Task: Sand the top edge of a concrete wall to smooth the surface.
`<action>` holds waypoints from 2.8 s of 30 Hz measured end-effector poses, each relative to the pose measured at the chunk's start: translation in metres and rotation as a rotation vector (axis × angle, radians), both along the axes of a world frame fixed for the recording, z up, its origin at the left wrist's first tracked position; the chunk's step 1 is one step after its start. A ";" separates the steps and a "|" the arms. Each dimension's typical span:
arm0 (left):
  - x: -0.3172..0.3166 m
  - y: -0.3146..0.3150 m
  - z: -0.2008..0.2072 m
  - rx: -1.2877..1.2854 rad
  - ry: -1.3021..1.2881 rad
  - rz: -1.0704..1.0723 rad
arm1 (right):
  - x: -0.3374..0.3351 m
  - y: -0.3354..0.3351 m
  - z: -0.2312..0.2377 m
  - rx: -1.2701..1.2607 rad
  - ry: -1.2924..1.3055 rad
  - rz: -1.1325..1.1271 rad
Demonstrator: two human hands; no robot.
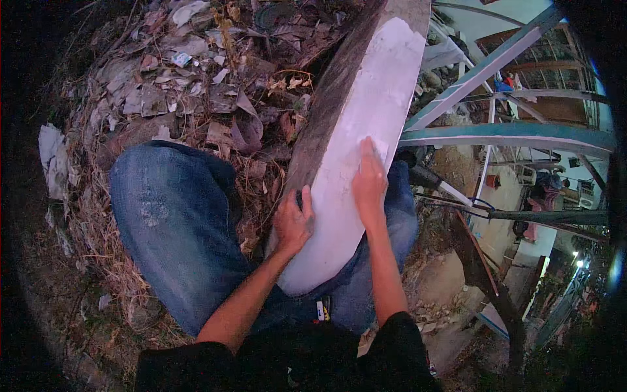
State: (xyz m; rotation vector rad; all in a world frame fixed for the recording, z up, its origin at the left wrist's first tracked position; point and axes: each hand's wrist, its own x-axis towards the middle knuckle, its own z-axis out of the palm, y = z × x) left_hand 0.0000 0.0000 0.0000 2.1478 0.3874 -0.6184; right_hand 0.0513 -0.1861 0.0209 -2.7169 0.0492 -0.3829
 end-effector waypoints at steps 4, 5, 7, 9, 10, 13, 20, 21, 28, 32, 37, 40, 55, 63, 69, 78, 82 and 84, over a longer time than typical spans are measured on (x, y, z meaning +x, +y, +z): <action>0.003 -0.007 0.007 -0.008 -0.122 -0.006 | 0.004 -0.002 0.003 -0.018 0.024 -0.060; 0.006 -0.010 0.009 -0.012 -0.105 0.008 | 0.001 -0.004 -0.001 -0.049 0.006 0.006; 0.008 -0.008 0.009 -0.003 -0.086 -0.005 | 0.002 -0.016 0.001 -0.031 0.021 -0.030; 0.006 -0.006 0.004 0.005 -0.060 -0.019 | 0.001 -0.017 0.000 -0.013 0.043 -0.068; 0.004 -0.006 -0.001 0.002 -0.121 0.013 | -0.001 -0.011 -0.001 -0.016 0.043 -0.047; 0.004 -0.006 0.006 0.007 -0.111 0.026 | -0.002 -0.013 -0.004 -0.072 0.018 0.088; 0.002 -0.009 0.006 -0.005 -0.070 0.020 | 0.000 -0.018 -0.007 -0.046 0.016 -0.049; 0.002 -0.008 0.008 -0.003 -0.070 0.024 | 0.002 -0.019 -0.003 0.001 0.092 -0.199; 0.002 -0.010 0.014 -0.009 -0.059 0.009 | -0.003 -0.018 -0.001 -0.103 0.086 0.003; -0.005 -0.012 -0.005 0.027 -0.235 0.039 | -0.005 -0.012 0.006 -0.137 0.108 0.093; -0.001 -0.011 0.007 -0.024 -0.147 0.027 | -0.011 -0.014 0.003 -0.125 0.073 0.016; 0.001 -0.012 0.007 -0.014 -0.122 0.016 | -0.012 -0.023 0.006 -0.115 0.086 0.022; 0.001 -0.013 0.016 -0.024 -0.107 0.039 | -0.051 -0.015 0.005 0.013 0.114 -0.137; -0.001 -0.013 0.010 -0.057 -0.228 0.072 | -0.079 0.003 0.009 -0.053 0.104 -0.041; 0.000 -0.012 0.012 0.007 -0.123 0.053 | -0.065 -0.003 0.007 -0.055 0.076 -0.122; -0.001 -0.011 0.002 -0.009 -0.092 0.042 | -0.001 -0.043 -0.015 -0.149 -0.009 0.157; 0.002 -0.014 0.016 -0.036 -0.080 0.035 | 0.023 -0.057 -0.017 -0.077 0.021 0.091; 0.004 -0.012 0.018 -0.066 -0.015 0.032 | 0.024 -0.047 -0.005 -0.058 0.033 0.327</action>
